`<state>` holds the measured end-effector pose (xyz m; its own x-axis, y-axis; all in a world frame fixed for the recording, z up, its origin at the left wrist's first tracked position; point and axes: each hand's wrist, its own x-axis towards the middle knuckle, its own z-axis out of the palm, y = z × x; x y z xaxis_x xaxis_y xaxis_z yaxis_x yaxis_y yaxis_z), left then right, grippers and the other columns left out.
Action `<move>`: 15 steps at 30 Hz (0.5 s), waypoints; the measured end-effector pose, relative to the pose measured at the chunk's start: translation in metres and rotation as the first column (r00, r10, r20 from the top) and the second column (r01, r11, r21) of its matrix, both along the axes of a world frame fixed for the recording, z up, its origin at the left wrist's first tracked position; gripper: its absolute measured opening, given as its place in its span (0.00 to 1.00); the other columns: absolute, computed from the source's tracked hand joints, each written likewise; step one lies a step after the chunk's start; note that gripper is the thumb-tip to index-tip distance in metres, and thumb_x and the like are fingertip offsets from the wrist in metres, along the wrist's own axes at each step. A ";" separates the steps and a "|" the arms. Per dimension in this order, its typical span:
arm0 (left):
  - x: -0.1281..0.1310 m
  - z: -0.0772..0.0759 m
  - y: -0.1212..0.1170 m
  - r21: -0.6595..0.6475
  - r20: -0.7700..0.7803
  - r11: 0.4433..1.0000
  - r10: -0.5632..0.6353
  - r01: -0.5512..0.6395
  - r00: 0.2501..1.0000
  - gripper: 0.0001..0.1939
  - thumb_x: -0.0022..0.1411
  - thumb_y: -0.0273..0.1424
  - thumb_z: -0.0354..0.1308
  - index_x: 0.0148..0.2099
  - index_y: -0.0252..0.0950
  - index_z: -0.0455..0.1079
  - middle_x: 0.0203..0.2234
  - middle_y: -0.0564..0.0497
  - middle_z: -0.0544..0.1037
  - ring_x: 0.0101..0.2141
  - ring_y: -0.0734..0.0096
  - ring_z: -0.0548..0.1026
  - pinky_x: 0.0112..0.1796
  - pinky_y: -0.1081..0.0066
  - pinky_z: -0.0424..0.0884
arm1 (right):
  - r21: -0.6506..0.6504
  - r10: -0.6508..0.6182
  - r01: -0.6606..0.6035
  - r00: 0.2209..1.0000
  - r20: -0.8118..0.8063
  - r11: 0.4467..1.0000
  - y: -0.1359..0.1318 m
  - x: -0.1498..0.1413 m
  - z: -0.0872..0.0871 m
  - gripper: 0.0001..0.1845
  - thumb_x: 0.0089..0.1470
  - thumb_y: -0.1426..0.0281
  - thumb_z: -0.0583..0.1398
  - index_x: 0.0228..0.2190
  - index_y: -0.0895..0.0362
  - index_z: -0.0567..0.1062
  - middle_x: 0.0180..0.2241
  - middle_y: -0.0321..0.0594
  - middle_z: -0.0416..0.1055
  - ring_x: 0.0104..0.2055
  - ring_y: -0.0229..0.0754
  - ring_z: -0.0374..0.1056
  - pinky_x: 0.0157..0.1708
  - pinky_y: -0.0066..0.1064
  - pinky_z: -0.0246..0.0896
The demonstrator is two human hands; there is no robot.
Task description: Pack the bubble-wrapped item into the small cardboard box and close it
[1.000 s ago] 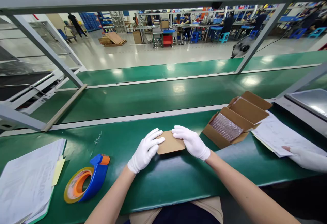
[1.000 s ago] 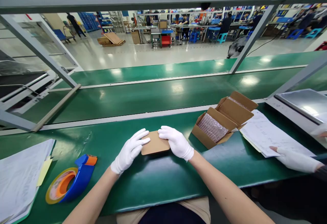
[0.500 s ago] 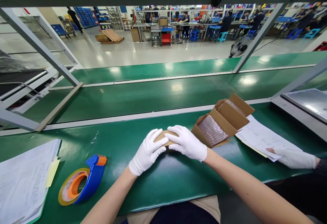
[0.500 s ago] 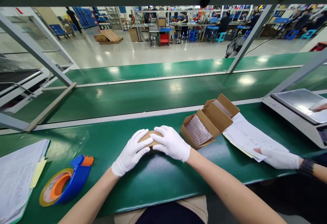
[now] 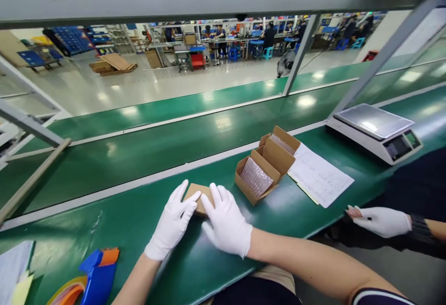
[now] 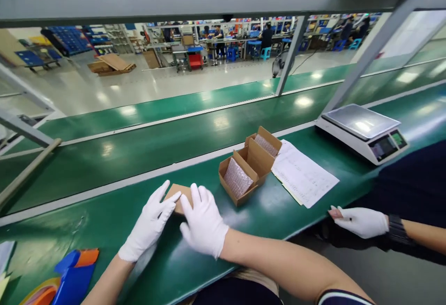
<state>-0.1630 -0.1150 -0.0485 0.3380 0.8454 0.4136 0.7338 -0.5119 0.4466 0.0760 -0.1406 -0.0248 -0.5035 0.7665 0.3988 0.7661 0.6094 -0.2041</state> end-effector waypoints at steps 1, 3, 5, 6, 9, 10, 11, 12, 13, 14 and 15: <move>0.002 0.006 -0.001 -0.028 -0.041 0.999 0.029 -0.030 0.999 0.25 0.82 0.42 0.46 0.67 0.40 0.77 0.74 0.37 0.62 0.71 0.44 0.65 0.69 0.41 0.66 | -0.033 -0.009 0.006 0.998 -0.068 0.999 -0.009 -0.005 0.002 0.41 0.62 0.60 0.63 0.69 0.65 0.63 0.72 0.74 0.54 0.70 0.78 0.59 0.65 0.69 0.63; 0.006 0.018 -0.005 -0.072 -0.162 0.995 0.063 -0.075 0.985 0.29 0.79 0.47 0.49 0.70 0.37 0.73 0.73 0.34 0.64 0.69 0.42 0.68 0.67 0.40 0.69 | -0.137 0.010 -0.041 0.975 -0.223 0.990 -0.025 -0.009 0.009 0.28 0.63 0.63 0.61 0.61 0.62 0.70 0.64 0.63 0.68 0.62 0.64 0.68 0.60 0.56 0.71; 0.010 0.026 -0.012 -0.063 -0.287 0.993 0.075 -0.097 0.955 0.41 0.69 0.54 0.62 0.74 0.34 0.67 0.74 0.29 0.59 0.69 0.34 0.65 0.65 0.37 0.70 | -0.231 0.012 -0.100 0.936 -0.353 0.968 -0.041 -0.004 0.017 0.12 0.62 0.68 0.60 0.48 0.56 0.73 0.49 0.48 0.76 0.49 0.50 0.72 0.51 0.44 0.75; 0.011 0.027 -0.015 -0.044 -0.334 0.994 0.081 -0.101 0.939 0.49 0.62 0.55 0.67 0.76 0.33 0.64 0.74 0.27 0.58 0.70 0.30 0.64 0.64 0.36 0.71 | -0.244 0.014 -0.120 0.918 -0.397 0.962 -0.048 0.002 0.021 0.09 0.62 0.70 0.60 0.44 0.54 0.72 0.44 0.43 0.77 0.45 0.47 0.72 0.48 0.41 0.75; 0.010 0.026 -0.023 -0.019 -0.403 0.993 0.096 -0.113 0.910 0.57 0.54 0.58 0.70 0.77 0.33 0.61 0.73 0.27 0.60 0.68 0.29 0.65 0.62 0.37 0.72 | -0.099 0.046 -0.108 0.872 -0.488 0.989 -0.058 0.037 0.036 0.16 0.60 0.73 0.62 0.50 0.51 0.73 0.45 0.40 0.78 0.46 0.46 0.73 0.48 0.40 0.76; 0.008 0.024 -0.024 -0.026 -0.413 0.992 0.099 -0.121 0.905 0.56 0.55 0.58 0.69 0.77 0.35 0.61 0.71 0.28 0.62 0.66 0.31 0.68 0.62 0.38 0.74 | -0.017 0.037 -0.053 0.855 -0.517 0.998 -0.055 0.054 0.042 0.21 0.61 0.74 0.61 0.55 0.51 0.72 0.48 0.41 0.78 0.49 0.46 0.74 0.52 0.40 0.76; 0.006 0.023 -0.024 -0.036 -0.421 0.991 0.101 -0.128 0.901 0.54 0.56 0.59 0.68 0.76 0.36 0.61 0.70 0.29 0.64 0.65 0.33 0.70 0.61 0.39 0.75 | 0.066 0.001 0.042 0.837 -0.547 0.997 -0.049 0.075 0.048 0.25 0.62 0.75 0.61 0.60 0.50 0.71 0.52 0.43 0.78 0.54 0.47 0.73 0.57 0.42 0.75; 0.004 0.022 -0.024 -0.046 -0.430 0.990 0.099 -0.132 0.897 0.54 0.56 0.59 0.68 0.77 0.38 0.61 0.69 0.30 0.65 0.63 0.34 0.71 0.60 0.40 0.75 | 0.132 -0.065 0.170 0.818 -0.571 0.977 -0.038 0.097 0.053 0.28 0.63 0.76 0.60 0.63 0.49 0.69 0.55 0.45 0.76 0.58 0.48 0.72 0.62 0.44 0.73; 0.002 0.021 -0.023 -0.054 -0.440 0.990 0.095 -0.132 0.893 0.54 0.56 0.58 0.68 0.77 0.40 0.61 0.69 0.31 0.65 0.63 0.34 0.71 0.59 0.40 0.76 | 0.168 -0.167 0.329 0.779 -0.604 0.929 -0.025 0.121 0.058 0.28 0.64 0.76 0.61 0.63 0.48 0.70 0.56 0.46 0.75 0.61 0.49 0.71 0.64 0.46 0.72; 0.000 0.021 -0.022 -0.062 -0.452 0.989 0.089 -0.131 0.888 0.54 0.56 0.58 0.69 0.78 0.42 0.60 0.70 0.32 0.63 0.64 0.33 0.70 0.59 0.40 0.76 | 0.199 -0.260 0.473 0.735 -0.627 0.858 -0.009 0.145 0.061 0.27 0.65 0.73 0.62 0.63 0.49 0.72 0.59 0.50 0.72 0.64 0.52 0.69 0.67 0.51 0.69; 0.000 0.022 -0.021 -0.071 -0.460 0.990 0.078 -0.124 0.884 0.55 0.55 0.57 0.70 0.79 0.45 0.58 0.71 0.32 0.61 0.66 0.32 0.68 0.60 0.39 0.76 | 0.186 -0.329 0.551 0.699 -0.635 0.813 0.008 0.168 0.063 0.25 0.65 0.69 0.63 0.62 0.51 0.74 0.64 0.54 0.67 0.69 0.56 0.65 0.70 0.57 0.65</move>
<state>-0.1633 -0.1361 -0.0261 0.3799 0.9127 0.1502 0.9136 -0.3957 0.0937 0.2443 -0.1326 0.0378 0.2521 0.5970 0.7616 0.7789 0.3419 -0.5258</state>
